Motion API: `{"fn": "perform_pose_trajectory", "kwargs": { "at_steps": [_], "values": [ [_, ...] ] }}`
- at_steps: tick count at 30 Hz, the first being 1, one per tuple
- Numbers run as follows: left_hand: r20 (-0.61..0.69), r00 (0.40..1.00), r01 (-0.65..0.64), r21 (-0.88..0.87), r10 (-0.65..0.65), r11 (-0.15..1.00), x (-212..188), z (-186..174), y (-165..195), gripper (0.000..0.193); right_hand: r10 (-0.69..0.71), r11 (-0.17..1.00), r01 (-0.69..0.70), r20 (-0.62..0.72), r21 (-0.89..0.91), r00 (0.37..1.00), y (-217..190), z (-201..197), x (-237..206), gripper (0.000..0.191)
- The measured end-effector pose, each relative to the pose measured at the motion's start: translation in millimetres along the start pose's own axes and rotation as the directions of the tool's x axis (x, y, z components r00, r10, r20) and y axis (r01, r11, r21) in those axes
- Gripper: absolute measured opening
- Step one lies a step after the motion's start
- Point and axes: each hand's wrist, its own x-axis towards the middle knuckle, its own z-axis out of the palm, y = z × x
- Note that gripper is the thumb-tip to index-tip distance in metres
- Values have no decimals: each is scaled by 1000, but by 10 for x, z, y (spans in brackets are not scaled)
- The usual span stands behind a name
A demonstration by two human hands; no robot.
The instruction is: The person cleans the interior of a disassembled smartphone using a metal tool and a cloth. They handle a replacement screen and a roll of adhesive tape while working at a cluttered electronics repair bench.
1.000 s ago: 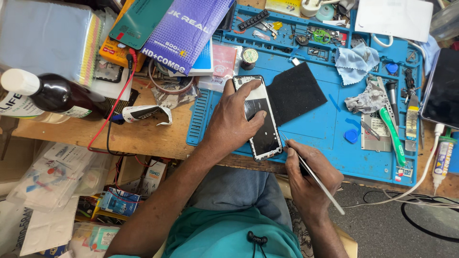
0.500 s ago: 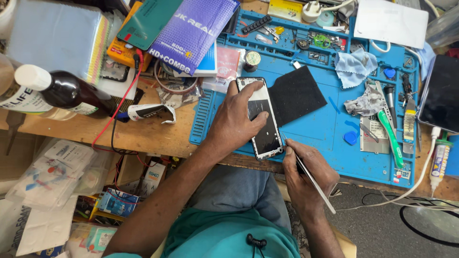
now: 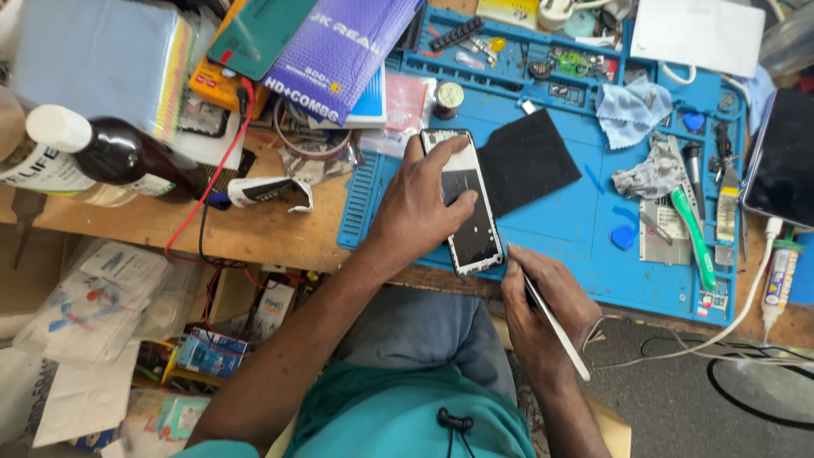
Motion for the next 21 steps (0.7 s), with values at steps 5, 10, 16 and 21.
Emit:
{"fn": "perform_pose_trajectory", "kwargs": {
  "at_steps": [5, 10, 16, 21],
  "values": [
    [58, 993, 101, -14, -100, 995, 6, -6, 7, 66, 17, 1000, -17, 8, 13, 1000, -7, 4, 22, 20],
    [23, 997, 67, 1, -67, 998, 18, 11, -12, 67, -29, 1000, 29, -23, 12, 999, -18, 13, 69, 20],
    [3, 1000, 18, -23, -18, 1000, -10, 42, -62, 66, -9, 999, 9, -6, 40, 1000, -31, 24, 84, 21],
    [-24, 1000, -18, -15, 17, 1000, -12, 43, -49, 66, 30, 998, -30, -2, 63, 1000, -23, 34, 78, 21]
  ]
}}
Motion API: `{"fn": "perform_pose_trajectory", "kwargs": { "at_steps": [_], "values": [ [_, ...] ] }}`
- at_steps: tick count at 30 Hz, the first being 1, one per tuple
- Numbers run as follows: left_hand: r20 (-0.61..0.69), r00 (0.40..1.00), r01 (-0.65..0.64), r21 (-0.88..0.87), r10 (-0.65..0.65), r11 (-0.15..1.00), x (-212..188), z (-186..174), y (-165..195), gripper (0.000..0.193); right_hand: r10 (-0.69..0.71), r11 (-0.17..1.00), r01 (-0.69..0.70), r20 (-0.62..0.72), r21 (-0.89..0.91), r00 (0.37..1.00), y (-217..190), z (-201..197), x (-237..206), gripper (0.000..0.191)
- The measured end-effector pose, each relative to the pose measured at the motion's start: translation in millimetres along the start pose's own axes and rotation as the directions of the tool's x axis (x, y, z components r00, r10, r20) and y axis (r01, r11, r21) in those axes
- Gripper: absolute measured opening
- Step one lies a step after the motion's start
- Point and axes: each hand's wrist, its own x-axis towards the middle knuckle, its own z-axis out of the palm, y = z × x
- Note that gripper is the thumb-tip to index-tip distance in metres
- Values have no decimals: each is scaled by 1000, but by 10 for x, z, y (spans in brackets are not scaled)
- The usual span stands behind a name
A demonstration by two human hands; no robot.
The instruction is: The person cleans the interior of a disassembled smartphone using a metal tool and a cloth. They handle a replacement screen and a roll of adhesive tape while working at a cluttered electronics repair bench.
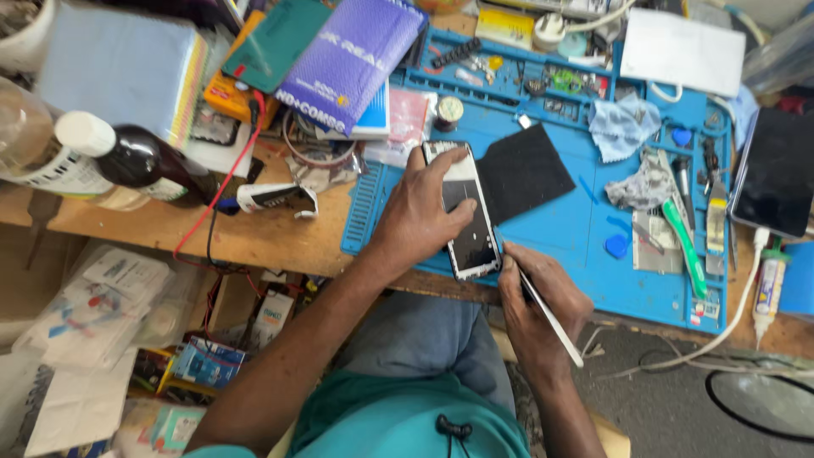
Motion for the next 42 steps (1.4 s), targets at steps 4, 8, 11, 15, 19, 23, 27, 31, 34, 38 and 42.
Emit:
{"fn": "perform_pose_trajectory", "kwargs": {
  "at_steps": [4, 8, 11, 15, 19, 23, 27, 31, 34, 38, 42],
  "values": [
    [54, 994, 93, 14, -94, 996, 7, -21, 29, 66, -6, 999, 6, 10, -38, 1000, -1, 12, 18, 20],
    [42, 997, 59, 13, -59, 998, 21, -35, 38, 67, -49, 998, 50, 9, -31, 999, -9, 32, 46, 21],
    [60, 995, 82, -4, -81, 997, 10, -35, 33, 66, -29, 998, 30, 26, -52, 999, -12, 39, 55, 20],
    [75, 991, 116, -5, -115, 993, -4, -29, 21, 67, -4, 999, 5, 17, -47, 1000, -3, 40, 75, 19],
    [44, 997, 71, -4, -71, 997, 10, -28, 20, 66, 34, 999, -33, 23, -36, 999, 4, 57, 125, 18],
    [19, 998, 60, 5, -60, 998, 29, -22, 17, 66, -6, 1000, 7, 34, -6, 999, -5, 89, 182, 23],
    [36, 997, 70, -16, -70, 997, 10, -9, 6, 66, -60, 998, 60, 30, -20, 998, -29, 95, 197, 24],
    [30, 998, 61, -9, -61, 998, 1, -1, -5, 66, 13, 1000, -12, 74, -14, 997, -43, 89, 207, 24],
    [22, 998, 55, -9, -54, 998, 15, -2, -10, 68, -15, 1000, 15, 51, -3, 999, -35, 103, 245, 23],
    [53, 995, 85, -26, -84, 996, -3, -5, -9, 68, -24, 999, 25, 67, -20, 997, -14, 140, 316, 22],
    [54, 997, 62, -15, -61, 998, 0, -8, -16, 70, 29, 999, -27, 65, -27, 997, 18, 171, 369, 21]
  ]
}}
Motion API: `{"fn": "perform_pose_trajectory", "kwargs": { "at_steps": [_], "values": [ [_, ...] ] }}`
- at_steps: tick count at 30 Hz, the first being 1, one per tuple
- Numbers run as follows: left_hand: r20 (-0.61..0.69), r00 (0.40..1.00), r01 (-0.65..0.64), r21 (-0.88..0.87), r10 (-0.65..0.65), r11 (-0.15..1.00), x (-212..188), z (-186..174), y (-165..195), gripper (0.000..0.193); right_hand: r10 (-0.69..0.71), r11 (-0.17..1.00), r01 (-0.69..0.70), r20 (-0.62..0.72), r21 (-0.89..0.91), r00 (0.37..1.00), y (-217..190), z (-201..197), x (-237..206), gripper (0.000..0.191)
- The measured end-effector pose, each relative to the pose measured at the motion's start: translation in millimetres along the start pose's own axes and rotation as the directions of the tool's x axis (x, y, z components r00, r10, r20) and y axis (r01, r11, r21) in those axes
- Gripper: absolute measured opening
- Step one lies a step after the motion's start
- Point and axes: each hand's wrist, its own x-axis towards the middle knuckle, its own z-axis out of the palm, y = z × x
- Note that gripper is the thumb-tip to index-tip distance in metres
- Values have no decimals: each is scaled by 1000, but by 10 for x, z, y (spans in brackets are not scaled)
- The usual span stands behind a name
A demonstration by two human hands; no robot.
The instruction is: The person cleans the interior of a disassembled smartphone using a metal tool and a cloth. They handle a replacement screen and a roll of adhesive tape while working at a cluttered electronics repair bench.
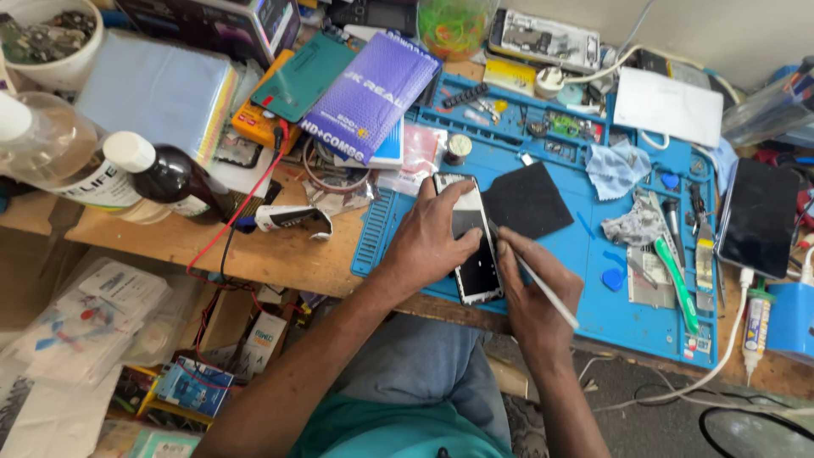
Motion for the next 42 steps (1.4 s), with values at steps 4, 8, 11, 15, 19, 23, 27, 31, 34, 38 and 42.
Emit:
{"fn": "perform_pose_trajectory", "kwargs": {
  "at_steps": [4, 8, 11, 15, 19, 23, 27, 31, 34, 38, 42],
  "values": [
    [-19, 1000, -7, 17, 7, 1000, 19, -1, 3, 67, -31, 999, 31, -20, 41, 999, 28, 19, 26, 21],
    [-7, 1000, 28, 8, -28, 1000, 14, -9, 15, 66, -25, 999, 26, -5, 34, 1000, 34, 34, 53, 20],
    [10, 999, 32, 1, -32, 999, 8, -15, 18, 66, -27, 999, 28, -40, 25, 999, 20, 45, 72, 20],
    [-15, 1000, 15, 1, -15, 1000, 18, -13, 17, 67, 8, 999, -8, -16, 31, 1000, -7, 53, 95, 20],
    [-18, 1000, 1, 16, -1, 1000, 31, -21, 31, 69, 28, 995, -26, -20, 91, 999, -12, 69, 127, 21],
    [45, 995, 84, 17, -85, 996, 35, -48, 67, 68, -34, 997, 35, -14, 62, 999, -1, 91, 172, 20],
    [61, 993, 103, 21, -104, 994, 43, -70, 95, 69, 11, 999, -10, -24, 47, 1000, -5, 101, 203, 20],
    [49, 995, 90, 16, -90, 996, 34, -66, 94, 69, 47, 995, -47, 6, 84, 999, -16, 112, 221, 20],
    [32, 997, 75, 19, -76, 997, 39, -59, 76, 69, -10, 996, 12, -25, 84, 1000, -6, 136, 248, 20],
    [32, 998, 59, 8, -59, 998, 32, -52, 65, 69, -21, 996, 23, -22, 82, 1000, 33, 162, 280, 20],
    [52, 994, 94, 22, -95, 995, 54, -59, 71, 70, 47, 993, -44, -27, 113, 999, 65, 179, 303, 19]
  ]
}}
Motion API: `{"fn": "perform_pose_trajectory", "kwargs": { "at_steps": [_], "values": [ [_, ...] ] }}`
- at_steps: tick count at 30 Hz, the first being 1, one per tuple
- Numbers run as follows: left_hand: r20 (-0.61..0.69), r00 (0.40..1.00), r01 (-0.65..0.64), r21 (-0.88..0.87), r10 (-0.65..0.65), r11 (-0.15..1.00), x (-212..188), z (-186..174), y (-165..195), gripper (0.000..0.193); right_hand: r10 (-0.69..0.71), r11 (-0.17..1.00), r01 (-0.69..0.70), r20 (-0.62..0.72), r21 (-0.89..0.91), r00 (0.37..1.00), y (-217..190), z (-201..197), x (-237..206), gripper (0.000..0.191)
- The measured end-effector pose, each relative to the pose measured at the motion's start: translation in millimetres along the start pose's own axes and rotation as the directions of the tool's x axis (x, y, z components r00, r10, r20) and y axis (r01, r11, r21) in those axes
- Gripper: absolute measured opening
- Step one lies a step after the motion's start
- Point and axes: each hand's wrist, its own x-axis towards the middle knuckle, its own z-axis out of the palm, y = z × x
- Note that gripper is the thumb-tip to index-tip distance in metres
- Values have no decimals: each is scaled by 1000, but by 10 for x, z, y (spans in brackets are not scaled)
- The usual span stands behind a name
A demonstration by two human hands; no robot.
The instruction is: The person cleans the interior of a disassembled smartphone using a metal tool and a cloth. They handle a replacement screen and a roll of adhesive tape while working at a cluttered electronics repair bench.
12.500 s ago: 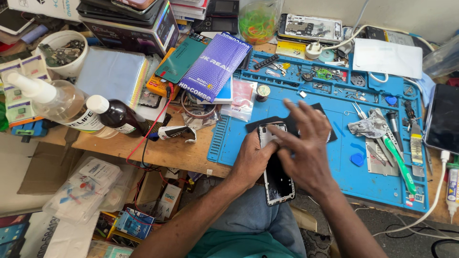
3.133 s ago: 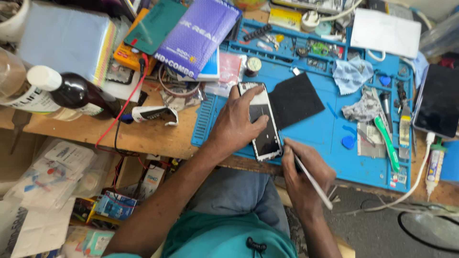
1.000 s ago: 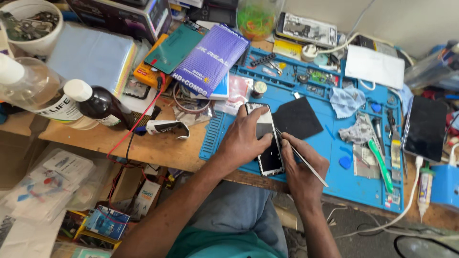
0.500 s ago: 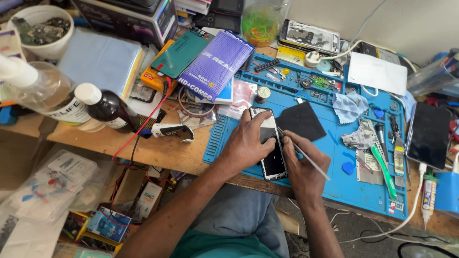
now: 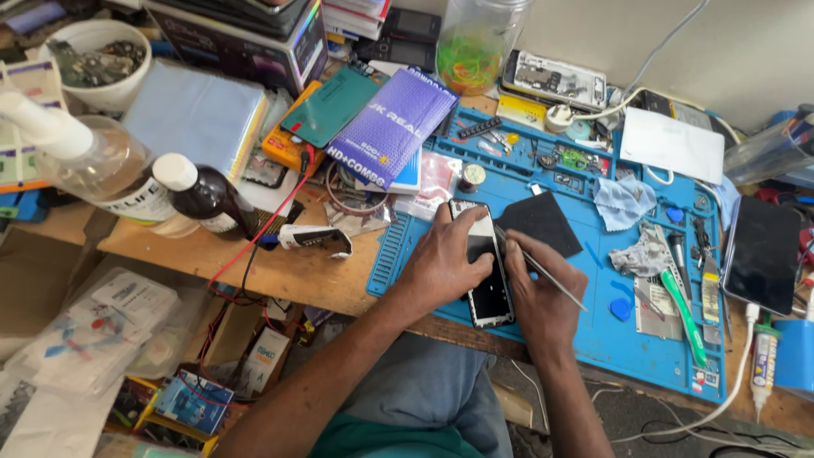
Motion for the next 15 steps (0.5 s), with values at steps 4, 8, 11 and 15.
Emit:
{"fn": "perform_pose_trajectory", "kwargs": {
  "at_steps": [4, 8, 11, 15],
  "values": [
    [-9, 1000, -21, -9, 21, 1000, -17, -14, 14, 68, 34, 998, -35, 18, 45, 999, -2, 10, 7, 19],
    [0, 1000, 10, -7, -10, 1000, 3, -26, 27, 69, 5, 999, -7, 32, 51, 999, -13, 26, 41, 20],
    [15, 1000, 8, -4, -8, 1000, 2, -25, 26, 69, 54, 998, -54, 30, -12, 998, -13, 35, 58, 21],
    [3, 1000, -13, -33, 13, 999, 1, -10, 11, 70, -88, 994, 87, 18, 68, 996, 5, 53, 75, 20]
  ]
}}
